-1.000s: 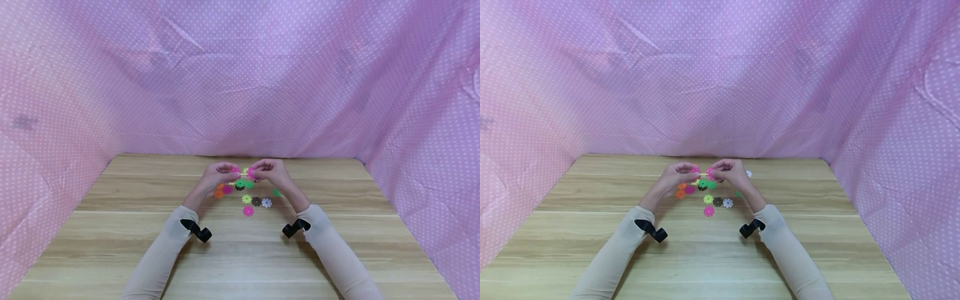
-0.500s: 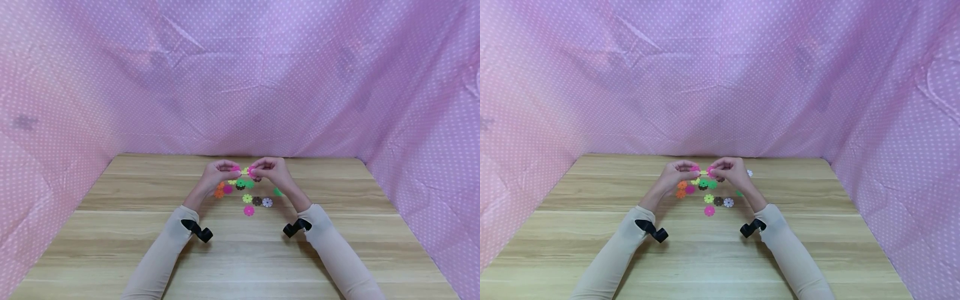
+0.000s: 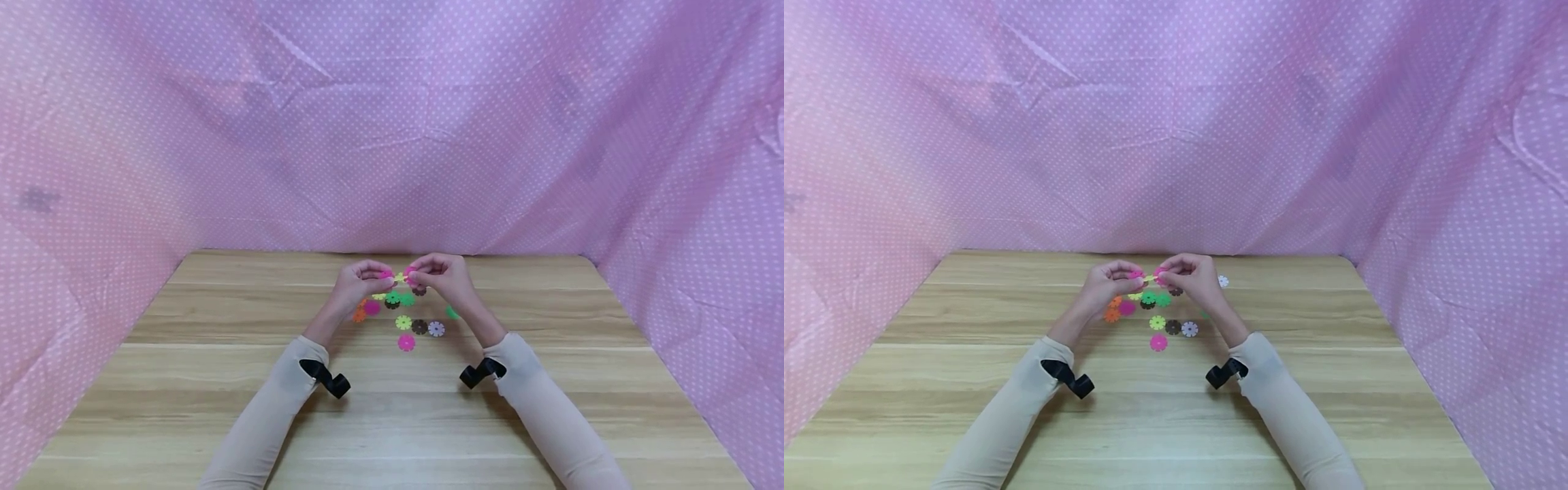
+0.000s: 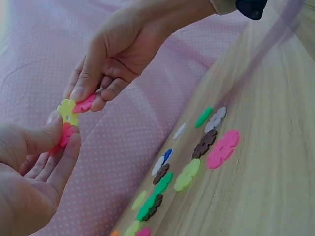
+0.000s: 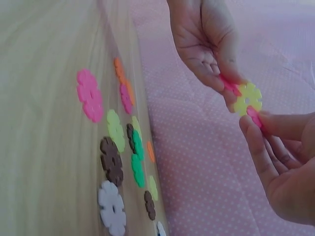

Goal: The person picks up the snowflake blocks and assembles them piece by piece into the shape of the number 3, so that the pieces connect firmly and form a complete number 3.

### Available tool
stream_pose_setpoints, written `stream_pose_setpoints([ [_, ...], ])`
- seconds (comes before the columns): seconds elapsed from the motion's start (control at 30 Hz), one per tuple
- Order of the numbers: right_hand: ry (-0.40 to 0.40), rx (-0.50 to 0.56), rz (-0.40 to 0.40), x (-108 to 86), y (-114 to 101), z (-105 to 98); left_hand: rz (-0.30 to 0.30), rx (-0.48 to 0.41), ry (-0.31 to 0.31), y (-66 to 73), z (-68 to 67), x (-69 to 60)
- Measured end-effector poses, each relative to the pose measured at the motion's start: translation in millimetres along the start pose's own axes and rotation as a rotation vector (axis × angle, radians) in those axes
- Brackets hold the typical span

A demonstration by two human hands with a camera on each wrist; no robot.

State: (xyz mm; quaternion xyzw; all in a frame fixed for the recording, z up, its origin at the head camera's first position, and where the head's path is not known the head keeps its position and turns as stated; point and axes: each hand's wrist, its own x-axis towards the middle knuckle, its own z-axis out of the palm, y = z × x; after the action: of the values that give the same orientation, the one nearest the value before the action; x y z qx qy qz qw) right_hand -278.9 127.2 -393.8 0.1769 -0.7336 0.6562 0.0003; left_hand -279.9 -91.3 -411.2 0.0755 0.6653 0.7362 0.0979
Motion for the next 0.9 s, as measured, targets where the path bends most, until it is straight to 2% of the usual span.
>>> stream_pose_setpoints([
  [0.1, -0.001, -0.004, 0.021, 0.6, 0, 4, -0.015, 0.053, -0.054, 2.4, -7.3, -2.2],
  [0.23, -0.029, -0.021, 0.043, 1.8, 1, 6, -0.023, 0.148, -0.166, 5.5, -18.1, -3.5],
  [0.37, -0.056, -0.047, 0.059, 2.3, 2, 6, -0.028, 0.184, -0.263, 6.9, -22.3, -2.6],
  [0.47, -0.078, -0.071, 0.076, 2.4, 2, 5, -0.05, 0.19, -0.296, 6.1, -22.0, -1.4],
  [0.6, -0.119, -0.094, 0.092, 3.8, 2, 3, -0.076, 0.209, -0.288, 4.1, -20.6, -0.3],
  [0.73, -0.201, -0.134, 0.1, 5.8, -1, -2, -0.079, 0.226, -0.269, 3.8, -20.9, -0.2],
  [0.9, -0.302, -0.249, 0.102, 6.6, -3, -12, -0.071, 0.216, -0.248, 2.9, -23.1, 0.9],
])
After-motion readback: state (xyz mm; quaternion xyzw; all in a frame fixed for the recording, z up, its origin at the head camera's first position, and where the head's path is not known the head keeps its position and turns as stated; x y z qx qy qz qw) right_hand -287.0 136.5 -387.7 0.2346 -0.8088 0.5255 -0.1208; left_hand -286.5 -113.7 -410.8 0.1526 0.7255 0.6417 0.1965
